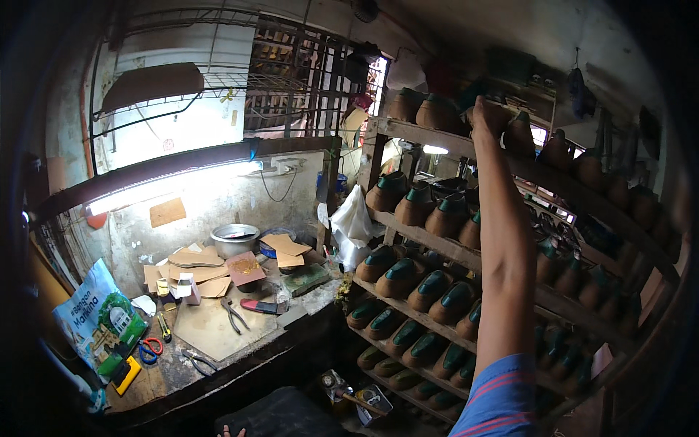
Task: The person uses pliers to pull nails from a shoe sole, then hammers the nails back in and smooths the sole with a red sanding block. The process is repeated on a second shoe sole.
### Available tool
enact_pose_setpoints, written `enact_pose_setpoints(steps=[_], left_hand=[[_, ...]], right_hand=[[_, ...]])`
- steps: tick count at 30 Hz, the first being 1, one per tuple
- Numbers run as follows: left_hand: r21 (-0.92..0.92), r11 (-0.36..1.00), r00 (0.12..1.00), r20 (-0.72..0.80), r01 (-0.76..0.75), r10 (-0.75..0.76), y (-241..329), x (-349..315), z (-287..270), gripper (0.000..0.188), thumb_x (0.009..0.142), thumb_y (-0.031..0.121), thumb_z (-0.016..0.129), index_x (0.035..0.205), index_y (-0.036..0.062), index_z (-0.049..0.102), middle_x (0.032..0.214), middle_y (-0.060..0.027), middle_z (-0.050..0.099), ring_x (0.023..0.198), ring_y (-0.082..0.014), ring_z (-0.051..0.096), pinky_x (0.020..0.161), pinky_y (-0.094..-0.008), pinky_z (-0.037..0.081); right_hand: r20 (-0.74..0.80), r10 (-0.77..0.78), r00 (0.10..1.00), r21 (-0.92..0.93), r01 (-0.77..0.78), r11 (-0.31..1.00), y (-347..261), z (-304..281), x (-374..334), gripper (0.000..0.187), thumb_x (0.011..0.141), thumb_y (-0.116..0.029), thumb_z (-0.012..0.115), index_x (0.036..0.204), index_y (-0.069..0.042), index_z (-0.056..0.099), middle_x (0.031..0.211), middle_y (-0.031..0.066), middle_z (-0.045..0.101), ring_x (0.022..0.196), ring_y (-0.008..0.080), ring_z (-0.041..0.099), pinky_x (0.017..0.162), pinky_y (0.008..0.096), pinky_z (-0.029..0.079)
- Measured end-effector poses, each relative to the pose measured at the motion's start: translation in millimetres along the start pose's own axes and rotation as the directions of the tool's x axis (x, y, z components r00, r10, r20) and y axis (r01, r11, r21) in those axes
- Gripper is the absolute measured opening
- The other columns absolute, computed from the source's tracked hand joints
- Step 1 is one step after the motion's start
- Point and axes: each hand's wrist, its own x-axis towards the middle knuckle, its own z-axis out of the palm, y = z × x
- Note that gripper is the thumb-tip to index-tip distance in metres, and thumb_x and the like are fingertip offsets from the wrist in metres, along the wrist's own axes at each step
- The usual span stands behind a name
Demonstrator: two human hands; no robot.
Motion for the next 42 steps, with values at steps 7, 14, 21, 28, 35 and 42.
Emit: enact_pose_setpoints(steps=[7,14,21,28,35,42], left_hand=[[-0.065,0.998,1.000,0.012,0.013,-0.012,-7.1,3.6,13.4,0.057,0.100,0.051,0.082,0.149,0.0225,0.075,0.181,-0.0081,0.043,0.162,-0.0486,0.039,0.125,-0.0663,0.042],[-0.434,0.884,0.949,-0.314,-0.174,0.033,17.3,11.5,-35.4,0.046,0.098,0.023,0.085,0.140,0.0035,0.077,0.150,-0.0221,0.071,0.142,-0.0454,0.064,0.124,-0.0546,0.048],[-0.134,0.892,0.842,-0.413,-0.432,0.346,103.1,-13.7,-165.8,0.067,0.098,0.028,0.085,0.157,0.0064,0.063,0.163,-0.0214,0.061,0.157,-0.0430,0.052,0.132,-0.0669,0.033],[-0.189,0.981,0.880,0.457,-0.047,0.130,33.3,-31.4,-152.5,0.126,0.077,0.043,0.098,0.181,0.0160,0.031,0.171,-0.0188,0.049,0.156,-0.0409,0.050,0.128,-0.0546,0.044],[-0.283,0.950,0.937,0.347,0.133,-0.027,-24.2,-61.3,-108.3,0.118,0.077,0.046,0.101,0.175,0.0145,0.043,0.144,-0.0189,0.060,0.136,-0.0424,0.060,0.118,-0.0524,0.051],[-0.218,0.976,0.983,0.185,0.023,0.018,-12.2,-25.3,-131.3,0.124,0.072,0.035,0.104,0.178,0.0233,0.041,0.148,-0.0144,0.056,0.133,-0.0386,0.057,0.110,-0.0547,0.051]], right_hand=[[0.050,-0.183,0.982,0.741,0.086,0.666,-44.6,-42.2,-57.2,0.021,0.090,-0.011,0.081,0.107,0.000,0.075,0.099,0.0152,0.082,0.094,0.0241,0.079,0.091,0.0415,0.064],[0.762,0.052,0.645,0.620,-0.751,0.229,-47.3,-156.4,-240.5,0.021,0.092,-0.022,0.081,0.107,-0.008,0.075,0.100,0.0075,0.075,0.098,0.0244,0.079,0.090,0.0406,0.070],[0.921,-0.123,-0.371,-0.232,-0.772,0.591,16.9,-300.2,-559.0,0.044,0.101,-0.025,0.073,0.138,-0.002,0.075,0.129,0.0094,0.077,0.111,0.0165,0.070,0.099,0.0348,0.058],[0.356,-0.263,-0.897,-0.497,-0.420,0.759,31.5,-423.1,-774.3,0.056,0.104,-0.039,0.076,0.141,0.002,0.071,0.134,0.0156,0.076,0.126,0.0240,0.072,0.108,0.0376,0.057],[0.745,-0.403,-0.532,0.175,-0.427,0.887,-8.7,-303.8,-767.6,0.045,0.099,-0.033,0.085,0.125,0.001,0.075,0.110,0.0260,0.080,0.102,0.0420,0.081,0.090,0.0511,0.064],[0.801,-0.410,-0.436,0.479,0.054,0.876,-39.8,-227.0,-816.4,0.038,0.108,-0.030,0.071,0.128,0.002,0.069,0.115,0.0252,0.075,0.098,0.0460,0.077,0.088,0.0561,0.061]])
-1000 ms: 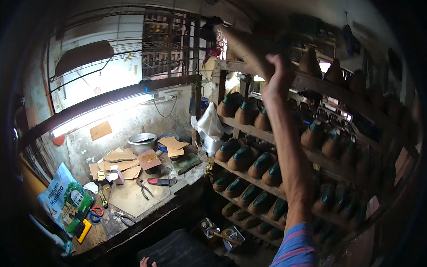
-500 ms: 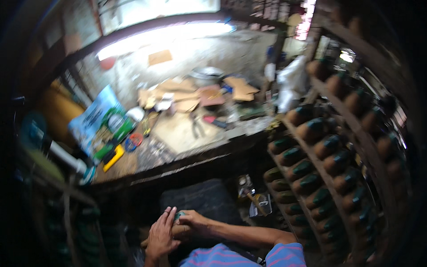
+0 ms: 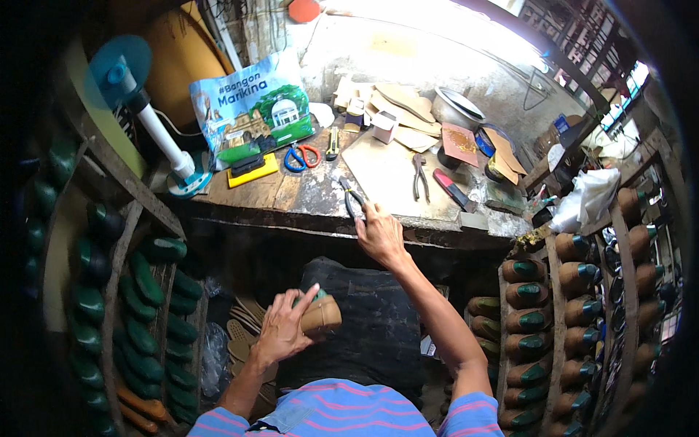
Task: The person uses pliers to pull nails from a shoe sole, then hammers the nails back in and smooths the sole with a red sanding block. The process is repeated on a second shoe sole.
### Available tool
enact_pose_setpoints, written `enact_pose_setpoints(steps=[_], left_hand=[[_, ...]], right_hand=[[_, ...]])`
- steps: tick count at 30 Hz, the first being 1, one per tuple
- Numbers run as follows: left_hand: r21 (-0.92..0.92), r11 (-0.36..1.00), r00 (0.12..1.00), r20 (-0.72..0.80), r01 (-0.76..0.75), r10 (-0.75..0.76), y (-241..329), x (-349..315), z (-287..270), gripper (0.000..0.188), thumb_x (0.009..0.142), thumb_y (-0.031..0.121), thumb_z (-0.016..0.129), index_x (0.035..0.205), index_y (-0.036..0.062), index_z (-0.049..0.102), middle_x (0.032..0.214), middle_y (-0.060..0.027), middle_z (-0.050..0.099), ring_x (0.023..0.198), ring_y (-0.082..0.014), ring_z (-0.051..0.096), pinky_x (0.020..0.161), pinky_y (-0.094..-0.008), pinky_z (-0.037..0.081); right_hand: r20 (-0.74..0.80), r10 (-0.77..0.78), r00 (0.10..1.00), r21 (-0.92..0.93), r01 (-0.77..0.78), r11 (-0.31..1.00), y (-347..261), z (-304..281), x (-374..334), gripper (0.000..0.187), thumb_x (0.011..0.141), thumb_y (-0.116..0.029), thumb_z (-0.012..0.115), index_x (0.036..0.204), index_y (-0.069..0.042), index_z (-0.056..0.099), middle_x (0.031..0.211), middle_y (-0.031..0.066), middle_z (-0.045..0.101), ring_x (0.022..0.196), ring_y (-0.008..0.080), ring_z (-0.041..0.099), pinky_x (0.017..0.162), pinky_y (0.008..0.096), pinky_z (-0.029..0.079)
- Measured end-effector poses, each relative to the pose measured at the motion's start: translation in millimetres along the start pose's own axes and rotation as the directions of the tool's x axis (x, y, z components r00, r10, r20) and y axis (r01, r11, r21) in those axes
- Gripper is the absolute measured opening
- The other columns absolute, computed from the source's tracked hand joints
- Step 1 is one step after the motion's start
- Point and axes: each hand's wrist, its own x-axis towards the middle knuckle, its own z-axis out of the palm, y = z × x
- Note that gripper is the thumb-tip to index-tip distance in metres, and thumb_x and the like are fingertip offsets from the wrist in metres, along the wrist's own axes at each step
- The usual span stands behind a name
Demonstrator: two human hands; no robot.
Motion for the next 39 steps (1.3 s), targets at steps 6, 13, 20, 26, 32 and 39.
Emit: enact_pose_setpoints(steps=[6,13,20,26,32,39], left_hand=[[0.135,0.991,0.996,-0.091,0.001,0.011,13.8,35.4,2.7,0.123,0.076,0.047,0.101,0.179,0.0226,0.038,0.153,-0.0141,0.054,0.140,-0.0386,0.050,0.109,-0.0596,0.045],[0.259,0.966,0.988,-0.153,0.021,0.019,21.4,27.2,14.7,0.129,0.072,0.032,0.104,0.180,0.0171,0.034,0.152,-0.0169,0.054,0.145,-0.0383,0.050,0.115,-0.0580,0.041],[0.249,0.968,0.991,-0.131,0.042,-0.010,17.7,34.8,19.2,0.122,0.076,0.036,0.100,0.179,0.0178,0.036,0.151,-0.0156,0.056,0.145,-0.0379,0.051,0.118,-0.0557,0.043],[0.244,0.970,0.997,-0.072,-0.003,0.021,13.6,41.3,22.5,0.123,0.076,0.041,0.100,0.179,0.0177,0.036,0.155,-0.0167,0.054,0.147,-0.0384,0.050,0.120,-0.0556,0.042],[0.220,0.973,0.998,0.011,-0.066,0.065,32.4,56.9,32.3,0.129,0.074,0.045,0.102,0.180,0.0161,0.033,0.158,-0.0173,0.054,0.148,-0.0392,0.049,0.121,-0.0563,0.041],[0.270,0.952,0.989,0.069,-0.142,0.128,45.5,64.4,40.1,0.129,0.077,0.038,0.100,0.181,0.0117,0.027,0.156,-0.0203,0.054,0.146,-0.0401,0.050,0.117,-0.0605,0.041]], right_hand=[[-0.124,-0.145,0.982,-0.250,0.110,0.962,8.0,75.2,55.5,0.038,0.105,-0.027,0.071,0.129,0.002,0.069,0.125,0.0288,0.066,0.109,0.0477,0.071,0.087,0.0597,0.059],[-0.160,0.112,0.981,0.075,-0.101,0.992,3.0,77.1,63.6,0.027,0.090,-0.018,0.074,0.094,0.008,0.068,0.094,0.0342,0.068,0.086,0.0498,0.072,0.081,0.0609,0.058],[0.192,0.057,0.980,0.598,-0.163,0.785,8.6,18.2,-48.1,0.013,0.094,-0.009,0.070,0.098,-0.003,0.060,0.082,0.0019,0.058,0.067,0.0123,0.055,0.059,0.0344,0.045],[0.678,0.213,0.703,0.597,-0.697,0.397,82.9,-56.8,-167.1,0.015,0.101,-0.008,0.067,0.115,-0.004,0.068,0.091,-0.0003,0.068,0.067,0.0028,0.054,0.055,0.0236,0.041],[0.301,0.350,0.887,-0.163,-0.313,0.936,65.6,-15.9,-285.8,0.081,0.101,-0.049,0.084,0.151,0.005,0.049,0.132,0.0297,0.055,0.120,0.0530,0.066,0.098,0.0608,0.058],[0.219,0.596,0.772,0.061,-0.621,0.782,49.5,-34.1,-287.7,0.039,0.109,-0.009,0.061,0.145,0.005,0.051,0.109,0.0352,0.067,0.100,0.0570,0.070,0.091,0.0614,0.056]])
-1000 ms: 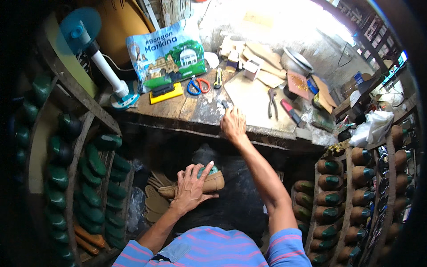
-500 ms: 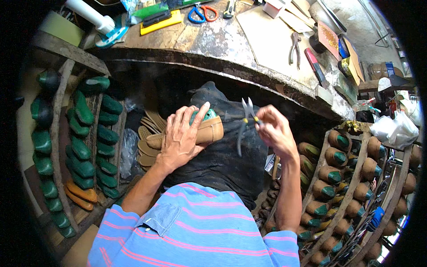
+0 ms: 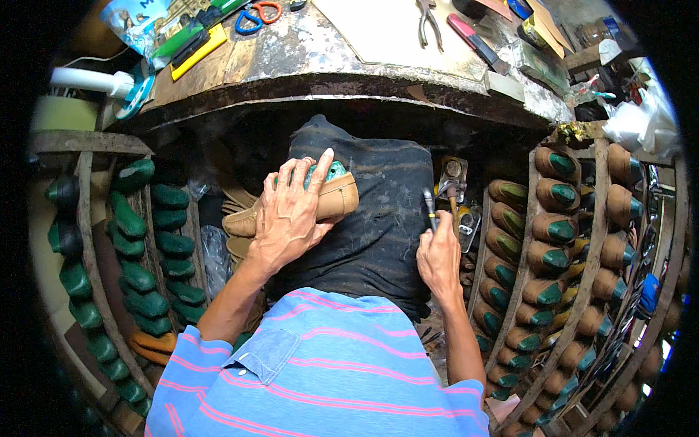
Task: The person uses pliers to pull nails from a shoe sole, then hammers the nails back in and smooths the sole with a red sanding block. The process is repeated on a second shoe sole.
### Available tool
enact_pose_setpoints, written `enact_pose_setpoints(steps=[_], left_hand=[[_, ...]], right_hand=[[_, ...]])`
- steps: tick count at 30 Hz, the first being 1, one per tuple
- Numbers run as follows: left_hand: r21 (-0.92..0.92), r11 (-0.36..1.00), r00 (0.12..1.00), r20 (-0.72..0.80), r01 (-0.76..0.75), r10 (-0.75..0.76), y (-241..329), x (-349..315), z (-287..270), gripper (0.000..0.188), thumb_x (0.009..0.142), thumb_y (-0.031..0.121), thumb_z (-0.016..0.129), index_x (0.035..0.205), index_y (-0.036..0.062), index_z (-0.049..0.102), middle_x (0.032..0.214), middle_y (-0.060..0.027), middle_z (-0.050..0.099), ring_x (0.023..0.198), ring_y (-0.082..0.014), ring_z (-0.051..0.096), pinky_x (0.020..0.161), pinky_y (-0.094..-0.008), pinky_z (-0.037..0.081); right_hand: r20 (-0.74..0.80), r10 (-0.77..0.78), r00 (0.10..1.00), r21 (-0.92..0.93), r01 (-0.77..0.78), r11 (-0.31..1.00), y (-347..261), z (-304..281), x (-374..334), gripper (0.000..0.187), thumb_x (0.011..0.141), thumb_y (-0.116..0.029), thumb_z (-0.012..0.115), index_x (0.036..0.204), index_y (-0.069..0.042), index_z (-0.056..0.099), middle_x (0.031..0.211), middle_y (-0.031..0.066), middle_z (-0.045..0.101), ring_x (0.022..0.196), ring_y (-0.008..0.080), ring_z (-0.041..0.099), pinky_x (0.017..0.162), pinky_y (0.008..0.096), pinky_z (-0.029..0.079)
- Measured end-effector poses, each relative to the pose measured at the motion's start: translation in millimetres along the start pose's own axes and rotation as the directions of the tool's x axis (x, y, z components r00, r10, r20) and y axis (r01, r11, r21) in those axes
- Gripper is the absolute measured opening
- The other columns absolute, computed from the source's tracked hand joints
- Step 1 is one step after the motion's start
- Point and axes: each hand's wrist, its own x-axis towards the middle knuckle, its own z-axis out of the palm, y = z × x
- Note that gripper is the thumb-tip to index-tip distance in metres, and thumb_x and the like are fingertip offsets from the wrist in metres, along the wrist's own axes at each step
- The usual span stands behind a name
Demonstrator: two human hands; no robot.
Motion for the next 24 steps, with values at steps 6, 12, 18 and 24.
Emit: enact_pose_setpoints(steps=[6,12,18,24], left_hand=[[0.028,0.999,0.997,-0.068,0.025,-0.023,0.2,-10.2,1.1,0.125,0.073,0.037,0.100,0.178,0.0145,0.037,0.149,-0.0149,0.059,0.144,-0.0371,0.054,0.118,-0.0554,0.042],[0.002,1.000,0.992,-0.122,0.024,-0.024,-7.4,-22.3,-5.5,0.121,0.070,0.032,0.100,0.175,0.0138,0.044,0.149,-0.0133,0.060,0.142,-0.0360,0.056,0.117,-0.0534,0.045],[0.007,1.000,0.988,-0.155,0.025,-0.023,-8.2,-29.4,-9.6,0.117,0.071,0.029,0.098,0.174,0.0148,0.046,0.151,-0.0116,0.060,0.144,-0.0348,0.055,0.119,-0.0538,0.045],[0.023,1.000,0.994,-0.103,-0.019,0.021,-5.4,-29.0,-13.2,0.115,0.073,0.027,0.097,0.175,0.0159,0.045,0.152,-0.0105,0.059,0.142,-0.0351,0.055,0.118,-0.0534,0.044]], right_hand=[[0.508,-0.022,0.861,0.598,-0.334,0.728,-49.3,-26.1,-37.3,0.024,0.114,-0.025,0.074,0.107,-0.002,0.066,0.096,0.0052,0.065,0.081,0.0128,0.062,0.071,0.0332,0.051],[0.630,-0.515,0.581,0.738,-0.655,0.164,-84.3,2.3,-38.4,0.043,0.122,-0.030,0.056,0.118,0.011,0.070,0.139,0.0351,0.070,0.130,0.0456,0.074,0.111,0.0593,0.063],[0.612,-0.645,0.458,0.591,-0.807,-0.011,-88.1,19.8,-17.5,0.045,0.121,-0.029,0.056,0.123,0.013,0.073,0.150,0.0441,0.062,0.140,0.0542,0.067,0.112,0.0678,0.061],[0.700,-0.353,0.621,0.710,-0.551,0.440,-96.2,5.4,-28.2,0.034,0.123,-0.027,0.055,0.106,0.001,0.061,0.093,0.0109,0.071,0.072,0.0144,0.070,0.062,0.0330,0.063]])
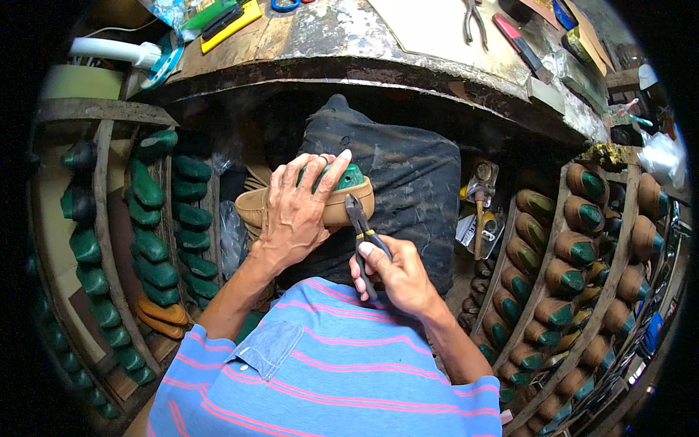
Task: The person uses pliers to pull nails from a shoe sole, then hammers the nails back in and smooths the sole with a red sanding block. The process is repeated on a second shoe sole.
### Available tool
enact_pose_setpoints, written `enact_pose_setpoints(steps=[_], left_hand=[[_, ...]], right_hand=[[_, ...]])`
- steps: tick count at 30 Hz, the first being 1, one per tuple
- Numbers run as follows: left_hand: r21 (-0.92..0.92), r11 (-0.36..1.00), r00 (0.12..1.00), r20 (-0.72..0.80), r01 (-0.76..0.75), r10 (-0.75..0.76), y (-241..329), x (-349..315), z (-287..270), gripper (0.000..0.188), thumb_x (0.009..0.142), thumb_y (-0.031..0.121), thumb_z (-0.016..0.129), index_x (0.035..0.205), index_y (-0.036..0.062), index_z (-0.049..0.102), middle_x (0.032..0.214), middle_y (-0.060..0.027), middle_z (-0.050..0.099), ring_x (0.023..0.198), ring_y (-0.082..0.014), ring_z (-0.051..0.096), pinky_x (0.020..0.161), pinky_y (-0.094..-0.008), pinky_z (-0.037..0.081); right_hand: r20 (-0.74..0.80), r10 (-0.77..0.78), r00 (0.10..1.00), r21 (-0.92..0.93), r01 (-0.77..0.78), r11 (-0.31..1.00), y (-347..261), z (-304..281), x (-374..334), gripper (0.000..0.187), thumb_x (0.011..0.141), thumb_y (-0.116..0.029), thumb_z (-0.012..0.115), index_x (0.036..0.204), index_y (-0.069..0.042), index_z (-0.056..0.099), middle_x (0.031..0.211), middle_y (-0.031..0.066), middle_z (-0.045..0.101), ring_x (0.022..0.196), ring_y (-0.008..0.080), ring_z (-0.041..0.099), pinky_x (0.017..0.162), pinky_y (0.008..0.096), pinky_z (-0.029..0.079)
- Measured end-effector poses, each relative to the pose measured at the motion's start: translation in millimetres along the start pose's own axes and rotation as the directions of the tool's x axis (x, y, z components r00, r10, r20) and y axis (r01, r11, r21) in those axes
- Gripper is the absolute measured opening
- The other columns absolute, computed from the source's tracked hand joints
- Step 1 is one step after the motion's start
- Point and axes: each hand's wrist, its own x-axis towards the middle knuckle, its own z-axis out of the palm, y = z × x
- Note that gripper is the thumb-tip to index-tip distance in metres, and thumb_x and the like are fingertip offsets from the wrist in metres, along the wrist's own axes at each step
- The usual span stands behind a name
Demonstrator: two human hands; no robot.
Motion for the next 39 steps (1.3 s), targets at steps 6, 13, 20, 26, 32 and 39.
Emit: enact_pose_setpoints(steps=[6,13,20,26,32,39], left_hand=[[-0.068,0.997,0.998,0.048,0.041,-0.038,1.0,6.7,-5.2,0.128,0.069,0.024,0.102,0.179,0.0144,0.037,0.160,-0.0129,0.053,0.141,-0.0369,0.054,0.115,-0.0538,0.046],[-0.432,0.893,0.989,-0.023,0.123,-0.148,-25.3,34.5,-36.5,0.120,0.075,0.023,0.106,0.177,0.0111,0.043,0.147,-0.0156,0.061,0.135,-0.0360,0.067,0.119,-0.0452,0.055],[-0.774,0.625,0.943,-0.277,-0.104,-0.186,-10.7,21.3,-87.9,0.120,0.079,0.020,0.105,0.177,0.0025,0.038,0.148,-0.0173,0.068,0.131,-0.0278,0.071,0.116,-0.0434,0.058],[-0.683,0.730,0.988,-0.129,-0.026,-0.086,-40.2,-2.7,-47.8,0.124,0.075,0.001,0.104,0.177,0.0063,0.035,0.165,-0.0160,0.058,0.149,-0.0292,0.060,0.129,-0.0424,0.048],[-0.863,0.504,0.986,-0.053,0.036,-0.160,-45.1,-38.0,2.4,0.125,0.078,-0.004,0.100,0.178,0.0144,0.027,0.172,-0.0132,0.049,0.154,-0.0292,0.055,0.130,-0.0437,0.046],[-0.848,0.527,0.995,-0.095,-0.063,-0.034,-29.7,-37.8,13.7,0.118,0.081,-0.002,0.097,0.177,0.0163,0.031,0.173,-0.0141,0.049,0.160,-0.0352,0.051,0.132,-0.0457,0.042]], right_hand=[[0.223,-0.683,0.696,-0.970,0.229,-0.083,17.9,3.5,-5.4,0.022,0.117,-0.017,0.063,0.108,0.003,0.061,0.085,0.0129,0.065,0.078,0.0229,0.071,0.074,0.0399,0.061],[-0.063,-0.028,0.998,0.133,0.036,0.990,44.8,-75.6,-10.0,0.034,0.119,-0.021,0.060,0.112,0.008,0.075,0.132,0.0304,0.076,0.117,0.0396,0.079,0.096,0.0500,0.068],[-0.044,-0.002,0.999,0.341,0.017,0.940,65.4,-98.5,-9.1,0.036,0.118,-0.022,0.062,0.122,0.012,0.074,0.152,0.0401,0.064,0.131,0.0466,0.074,0.105,0.0596,0.068],[-0.091,-0.133,0.987,0.007,0.134,0.991,30.9,-49.2,-33.2,0.038,0.116,-0.030,0.068,0.111,0.007,0.075,0.139,0.0305,0.073,0.114,0.0353,0.081,0.095,0.0453,0.070],[0.365,-0.134,0.922,0.323,0.009,0.946,6.4,0.7,-27.3,0.045,0.120,-0.027,0.058,0.120,0.015,0.074,0.147,0.0462,0.063,0.123,0.0473,0.078,0.102,0.0535,0.068],[0.501,-0.060,0.863,0.441,-0.195,0.876,3.9,25.1,4.1,0.053,0.117,-0.035,0.063,0.119,0.017,0.074,0.144,0.0535,0.060,0.125,0.0590,0.074,0.096,0.0656,0.067]])
